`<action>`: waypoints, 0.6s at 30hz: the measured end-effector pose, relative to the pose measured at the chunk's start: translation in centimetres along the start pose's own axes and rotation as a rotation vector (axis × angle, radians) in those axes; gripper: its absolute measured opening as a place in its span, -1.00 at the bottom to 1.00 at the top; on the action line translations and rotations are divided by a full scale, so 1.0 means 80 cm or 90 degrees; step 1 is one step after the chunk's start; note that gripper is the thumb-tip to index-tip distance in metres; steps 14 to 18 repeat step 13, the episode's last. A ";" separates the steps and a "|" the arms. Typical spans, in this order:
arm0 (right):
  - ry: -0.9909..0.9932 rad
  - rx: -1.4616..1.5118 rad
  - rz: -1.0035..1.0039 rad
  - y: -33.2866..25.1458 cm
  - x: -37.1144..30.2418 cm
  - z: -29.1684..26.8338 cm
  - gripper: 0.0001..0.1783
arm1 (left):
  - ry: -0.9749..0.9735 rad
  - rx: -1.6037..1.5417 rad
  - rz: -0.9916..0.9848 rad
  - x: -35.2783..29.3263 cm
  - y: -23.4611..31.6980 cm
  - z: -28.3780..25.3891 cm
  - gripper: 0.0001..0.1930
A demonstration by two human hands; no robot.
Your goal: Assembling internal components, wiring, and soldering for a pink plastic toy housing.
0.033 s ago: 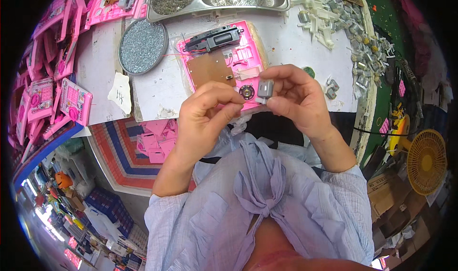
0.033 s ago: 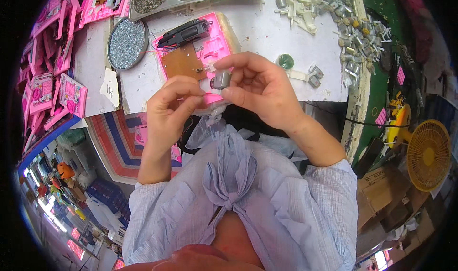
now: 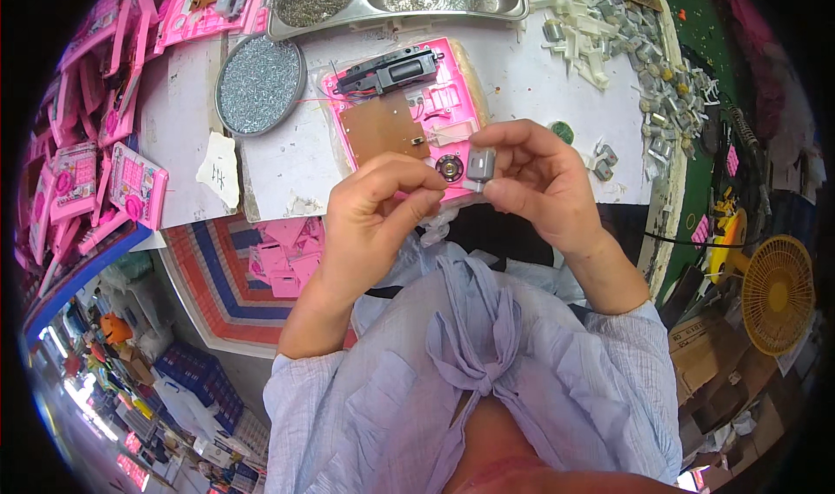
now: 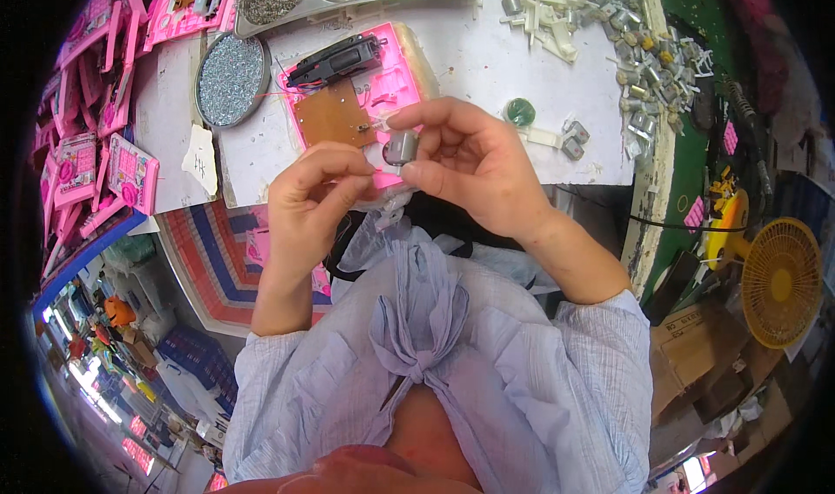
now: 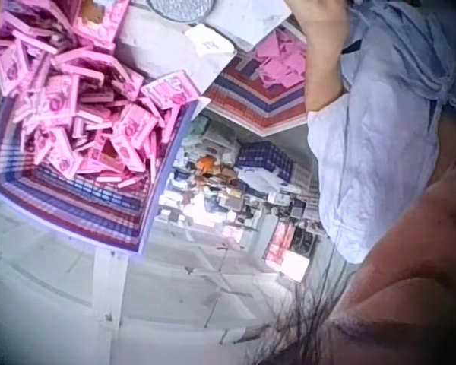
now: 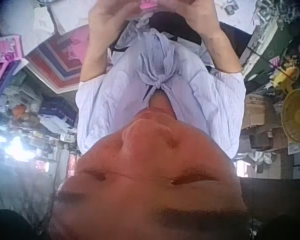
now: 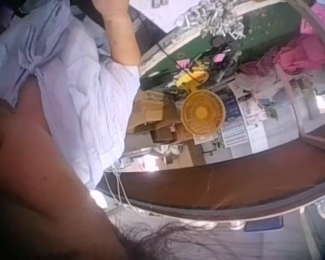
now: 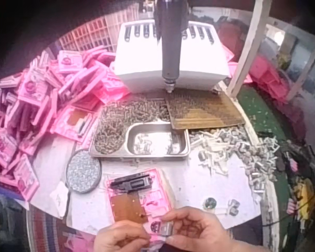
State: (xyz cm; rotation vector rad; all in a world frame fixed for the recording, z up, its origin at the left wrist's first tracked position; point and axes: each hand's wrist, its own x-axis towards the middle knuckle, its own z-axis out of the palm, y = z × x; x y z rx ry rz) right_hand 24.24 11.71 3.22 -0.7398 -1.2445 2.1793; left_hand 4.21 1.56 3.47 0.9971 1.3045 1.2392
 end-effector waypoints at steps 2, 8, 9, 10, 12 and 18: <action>-0.005 0.005 0.015 0.004 -0.002 0.003 -0.52 | 0.004 -0.011 -0.056 -0.004 0.005 0.004 -0.91; -0.021 0.008 0.042 0.005 -0.002 0.008 -0.47 | 0.049 -0.032 0.004 -0.014 -0.003 0.015 -0.76; -0.035 0.014 0.047 0.003 -0.001 0.009 -0.48 | 0.051 -0.005 0.030 -0.016 -0.004 0.015 -0.70; -0.049 0.020 0.053 0.001 -0.001 0.010 -0.50 | 0.054 0.021 0.057 -0.018 -0.006 0.016 -0.64; -0.057 0.020 0.067 0.003 0.000 0.010 -0.50 | 0.051 0.052 0.102 -0.021 -0.011 0.015 -0.54; -0.061 0.019 0.073 0.005 0.001 0.008 -0.50 | 0.045 0.057 0.120 -0.022 -0.013 0.014 -0.50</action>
